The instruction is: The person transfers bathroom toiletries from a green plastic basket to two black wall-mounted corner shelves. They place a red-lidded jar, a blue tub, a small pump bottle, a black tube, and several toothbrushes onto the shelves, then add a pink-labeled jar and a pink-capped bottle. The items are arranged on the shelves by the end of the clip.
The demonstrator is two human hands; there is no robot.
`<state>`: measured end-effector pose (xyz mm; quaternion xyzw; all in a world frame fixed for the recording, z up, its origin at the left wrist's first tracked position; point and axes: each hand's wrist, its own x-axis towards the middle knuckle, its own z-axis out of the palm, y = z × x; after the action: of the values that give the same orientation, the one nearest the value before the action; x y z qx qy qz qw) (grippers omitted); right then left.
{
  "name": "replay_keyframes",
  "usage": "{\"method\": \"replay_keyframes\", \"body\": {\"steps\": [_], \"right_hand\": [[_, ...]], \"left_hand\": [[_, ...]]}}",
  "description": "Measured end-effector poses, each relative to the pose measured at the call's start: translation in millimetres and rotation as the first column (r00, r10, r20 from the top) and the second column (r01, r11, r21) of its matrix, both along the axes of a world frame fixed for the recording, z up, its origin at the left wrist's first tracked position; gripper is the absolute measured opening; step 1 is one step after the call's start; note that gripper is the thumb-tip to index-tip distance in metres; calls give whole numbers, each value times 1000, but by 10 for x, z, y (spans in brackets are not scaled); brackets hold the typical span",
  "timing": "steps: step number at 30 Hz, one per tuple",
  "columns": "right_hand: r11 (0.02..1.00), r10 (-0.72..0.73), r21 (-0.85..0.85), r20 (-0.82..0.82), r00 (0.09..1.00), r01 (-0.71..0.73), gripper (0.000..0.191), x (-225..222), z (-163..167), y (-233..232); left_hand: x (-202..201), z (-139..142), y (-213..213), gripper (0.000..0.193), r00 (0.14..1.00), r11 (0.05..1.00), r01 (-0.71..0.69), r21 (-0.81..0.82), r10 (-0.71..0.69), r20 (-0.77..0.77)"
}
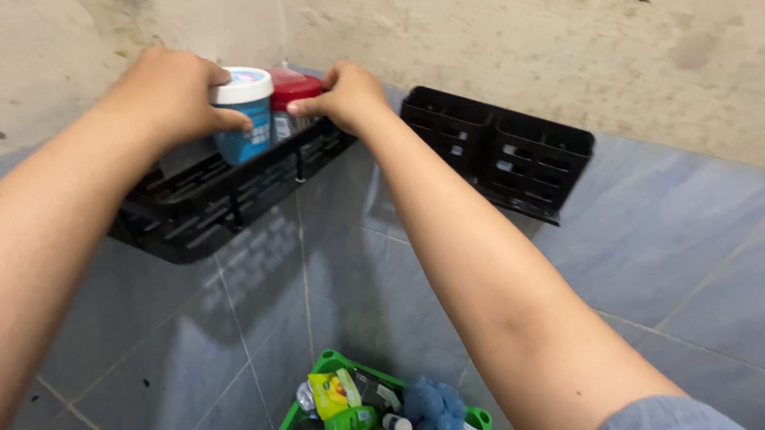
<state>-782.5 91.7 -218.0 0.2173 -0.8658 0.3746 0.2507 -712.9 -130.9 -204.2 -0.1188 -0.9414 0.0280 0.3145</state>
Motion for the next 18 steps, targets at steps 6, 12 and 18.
{"method": "replay_keyframes", "body": {"steps": [6, 12, 18], "right_hand": [[918, 341, -262, 136, 930, -298, 101, 91, -141, 9], [755, 606, -400, 124, 786, -519, 89, 158, -562, 121], [807, 585, -284, 254, 770, -518, 78, 250, -548, 91]], "left_hand": [[12, -126, -60, 120, 993, 993, 107, 49, -109, 49], [194, -145, 19, 92, 954, 928, 298, 222, -292, -60], [153, -52, 450, 71, 977, 996, -88, 28, 81, 199]]}}
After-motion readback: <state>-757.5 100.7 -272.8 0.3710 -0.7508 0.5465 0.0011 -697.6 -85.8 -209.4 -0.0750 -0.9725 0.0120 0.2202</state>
